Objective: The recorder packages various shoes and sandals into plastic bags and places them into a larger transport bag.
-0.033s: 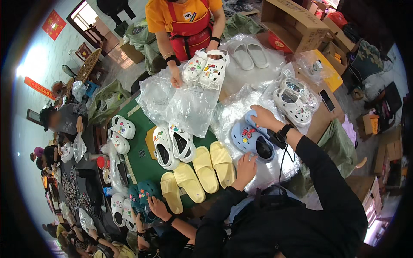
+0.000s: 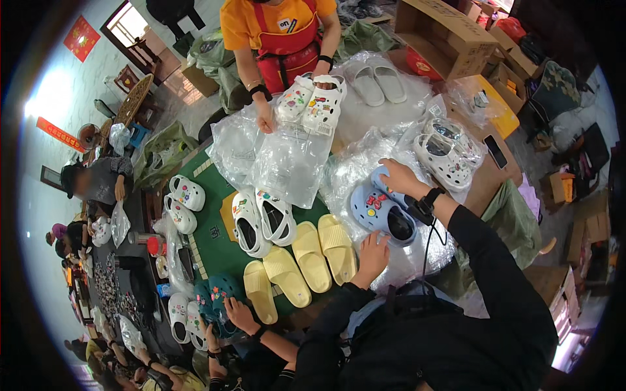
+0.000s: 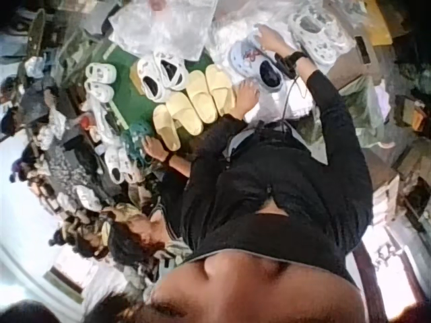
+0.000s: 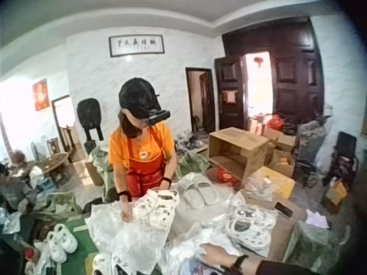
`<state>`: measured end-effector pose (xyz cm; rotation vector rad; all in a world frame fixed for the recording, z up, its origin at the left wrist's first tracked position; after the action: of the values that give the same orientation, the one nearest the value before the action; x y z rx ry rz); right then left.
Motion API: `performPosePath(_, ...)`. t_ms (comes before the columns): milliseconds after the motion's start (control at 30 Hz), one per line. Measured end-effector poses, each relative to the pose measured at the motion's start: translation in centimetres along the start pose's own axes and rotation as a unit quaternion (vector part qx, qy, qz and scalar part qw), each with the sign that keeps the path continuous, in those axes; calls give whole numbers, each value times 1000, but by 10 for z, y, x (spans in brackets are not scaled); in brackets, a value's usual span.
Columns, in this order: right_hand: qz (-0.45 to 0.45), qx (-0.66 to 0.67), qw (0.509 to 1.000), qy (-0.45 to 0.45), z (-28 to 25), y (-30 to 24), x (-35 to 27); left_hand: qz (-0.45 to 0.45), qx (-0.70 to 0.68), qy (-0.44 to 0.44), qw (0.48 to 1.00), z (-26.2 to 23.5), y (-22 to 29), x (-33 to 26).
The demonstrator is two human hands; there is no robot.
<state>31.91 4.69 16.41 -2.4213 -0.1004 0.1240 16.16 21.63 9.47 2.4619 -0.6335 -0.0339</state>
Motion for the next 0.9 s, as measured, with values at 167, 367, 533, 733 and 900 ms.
performPosePath(167, -6, -5, 1000, 16, -3, 4, 3, -20, -13, 33, 999, -7, -13, 10)
performPosePath(367, 32, -19, 999, -8, -21, 2, -11, -231, -140, 284, 920, -68, -91, 54)
performPosePath(533, 14, 22, 999, -23, -13, 11, -53, -129, 183, 205, 953, -109, -134, 97)
performPosePath(733, 62, 27, 997, -30, -18, 0, -71, -227, 453, 70, 859, -104, -243, 105)
performPosePath(900, 212, -42, 968, -126, -49, 32, -106, -182, 268, 207, 923, -150, -218, 121)
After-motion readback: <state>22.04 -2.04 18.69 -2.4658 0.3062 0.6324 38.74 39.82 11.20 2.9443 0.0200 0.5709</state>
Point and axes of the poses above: each hand's wrist, its own x-axis towards the middle knuckle, its own z-axis out of the palm, y = z × x, the point moved 1 cm from there along x, towards the middle knuckle, and after that the axes turned 7 degrees about x, right-handed, at the moved point
